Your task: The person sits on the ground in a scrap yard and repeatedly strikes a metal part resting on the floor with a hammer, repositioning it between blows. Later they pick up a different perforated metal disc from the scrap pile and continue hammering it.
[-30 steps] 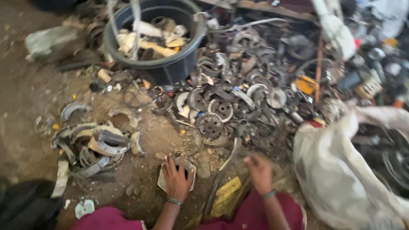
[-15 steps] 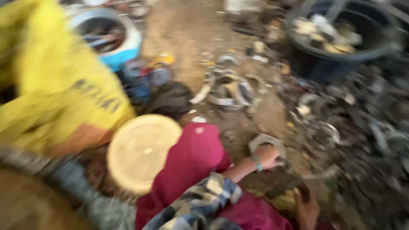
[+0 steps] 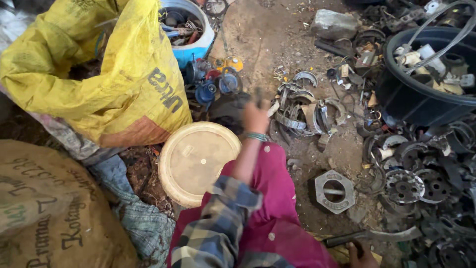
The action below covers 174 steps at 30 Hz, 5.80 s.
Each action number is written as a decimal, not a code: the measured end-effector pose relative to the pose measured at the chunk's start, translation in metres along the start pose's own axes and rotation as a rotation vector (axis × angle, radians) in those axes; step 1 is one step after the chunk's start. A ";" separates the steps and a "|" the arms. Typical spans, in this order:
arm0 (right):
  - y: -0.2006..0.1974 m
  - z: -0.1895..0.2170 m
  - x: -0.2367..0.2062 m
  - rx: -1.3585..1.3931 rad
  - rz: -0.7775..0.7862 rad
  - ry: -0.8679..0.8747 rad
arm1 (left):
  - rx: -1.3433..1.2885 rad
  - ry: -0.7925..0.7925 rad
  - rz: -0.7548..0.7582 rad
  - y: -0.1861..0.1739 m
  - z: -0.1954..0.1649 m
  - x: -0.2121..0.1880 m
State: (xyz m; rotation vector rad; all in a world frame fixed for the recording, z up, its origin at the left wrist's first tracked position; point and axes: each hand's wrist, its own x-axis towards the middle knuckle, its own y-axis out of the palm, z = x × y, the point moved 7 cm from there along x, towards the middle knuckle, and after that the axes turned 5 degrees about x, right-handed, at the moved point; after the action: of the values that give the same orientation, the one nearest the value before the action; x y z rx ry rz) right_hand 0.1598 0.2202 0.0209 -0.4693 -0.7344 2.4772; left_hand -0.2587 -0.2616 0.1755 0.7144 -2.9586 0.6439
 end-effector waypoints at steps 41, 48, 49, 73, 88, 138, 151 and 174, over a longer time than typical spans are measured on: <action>0.074 -0.032 -0.067 -0.147 0.440 -0.155 | 0.528 0.867 0.774 0.215 -0.015 -0.358; -0.177 -0.025 0.084 -0.166 -0.527 -0.066 | 0.725 0.850 0.911 0.230 0.014 -0.369; -0.217 -0.007 0.117 -0.534 -0.620 -0.284 | 0.828 0.849 0.958 0.233 0.019 -0.371; -0.414 -0.043 0.290 -0.851 -0.714 -0.029 | 0.481 0.787 0.874 0.207 -0.030 -0.364; -0.385 0.004 0.266 -0.818 -0.804 -0.468 | 0.454 0.793 0.823 0.213 -0.007 -0.368; -0.478 -0.089 0.394 0.560 -0.640 0.336 | 0.539 0.804 0.940 0.217 0.017 -0.376; -0.478 -0.072 0.416 0.446 -0.715 0.196 | 0.527 0.768 0.846 0.209 0.004 -0.370; -0.350 0.045 0.307 -0.437 -0.531 -0.352 | 0.580 0.748 0.944 0.214 -0.028 -0.359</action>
State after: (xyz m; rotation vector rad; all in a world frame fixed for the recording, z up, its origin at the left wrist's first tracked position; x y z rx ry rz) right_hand 0.0209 0.6269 0.2053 0.0315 -1.3564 1.9090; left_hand -0.0347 0.0776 0.0738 -0.8540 -2.2089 1.4186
